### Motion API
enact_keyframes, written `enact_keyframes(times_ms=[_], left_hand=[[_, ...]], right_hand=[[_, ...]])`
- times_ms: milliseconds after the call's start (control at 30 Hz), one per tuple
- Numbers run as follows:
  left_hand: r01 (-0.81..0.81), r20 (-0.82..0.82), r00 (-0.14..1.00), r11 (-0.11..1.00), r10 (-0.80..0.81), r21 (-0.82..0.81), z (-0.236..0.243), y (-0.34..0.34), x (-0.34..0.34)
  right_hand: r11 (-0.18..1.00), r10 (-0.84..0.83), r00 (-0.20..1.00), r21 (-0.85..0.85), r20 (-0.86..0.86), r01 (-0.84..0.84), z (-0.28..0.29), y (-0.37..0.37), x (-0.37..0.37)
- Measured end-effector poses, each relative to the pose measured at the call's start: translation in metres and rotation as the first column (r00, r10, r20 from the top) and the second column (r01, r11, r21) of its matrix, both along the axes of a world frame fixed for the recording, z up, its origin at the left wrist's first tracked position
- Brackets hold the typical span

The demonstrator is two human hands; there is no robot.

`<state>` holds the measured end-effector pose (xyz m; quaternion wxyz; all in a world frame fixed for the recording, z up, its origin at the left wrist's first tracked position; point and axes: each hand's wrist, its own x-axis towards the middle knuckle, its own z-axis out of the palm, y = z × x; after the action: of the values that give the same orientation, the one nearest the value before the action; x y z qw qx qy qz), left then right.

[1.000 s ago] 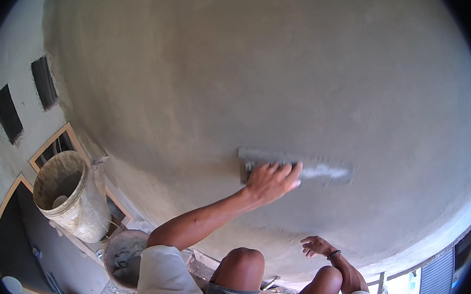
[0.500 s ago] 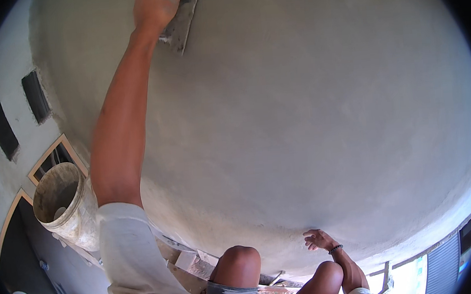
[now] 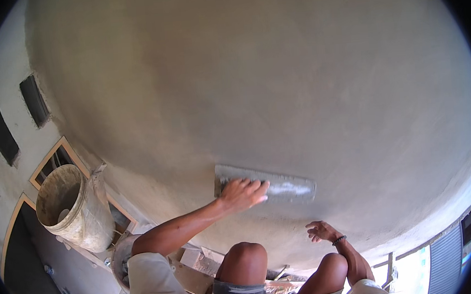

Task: The person applies plaster to a wall using a float, periodically picking up more mixture from a bucket with a trowel and smoothing it onto the surface.

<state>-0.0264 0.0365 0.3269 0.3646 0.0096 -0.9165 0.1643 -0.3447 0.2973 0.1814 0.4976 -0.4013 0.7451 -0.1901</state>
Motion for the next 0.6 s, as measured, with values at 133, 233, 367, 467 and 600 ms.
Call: enact_keyframes(times_ms=[133,233,367,467,600], left_hand=[[-0.035,-0.217,0.976,0.985,-0.003,-0.170,0.108,0.009,0.020],[-0.131,-0.400,0.916,0.970,0.038,-0.207,0.218,-0.028,0.021],[-0.164,-0.411,0.910,0.958,0.055,-0.236,0.316,-0.053,0.002],[-0.197,-0.321,0.941,0.947,0.109,-0.255,0.304,-0.049,-0.005],[-0.105,-0.177,0.983,0.959,0.059,-0.263,0.176,-0.037,-0.010]], right_hand=[[0.997,-0.075,0.997,-0.031,-0.009,0.075,0.013,0.016,-0.011],[0.996,-0.086,0.996,-0.018,-0.030,0.086,0.007,0.021,-0.015],[0.998,-0.053,0.998,-0.045,0.021,0.054,0.003,0.011,-0.005],[0.998,-0.023,0.999,-0.055,0.036,0.025,0.014,0.006,-0.001],[1.000,-0.009,0.999,0.014,-0.052,0.010,0.009,0.012,-0.004]])
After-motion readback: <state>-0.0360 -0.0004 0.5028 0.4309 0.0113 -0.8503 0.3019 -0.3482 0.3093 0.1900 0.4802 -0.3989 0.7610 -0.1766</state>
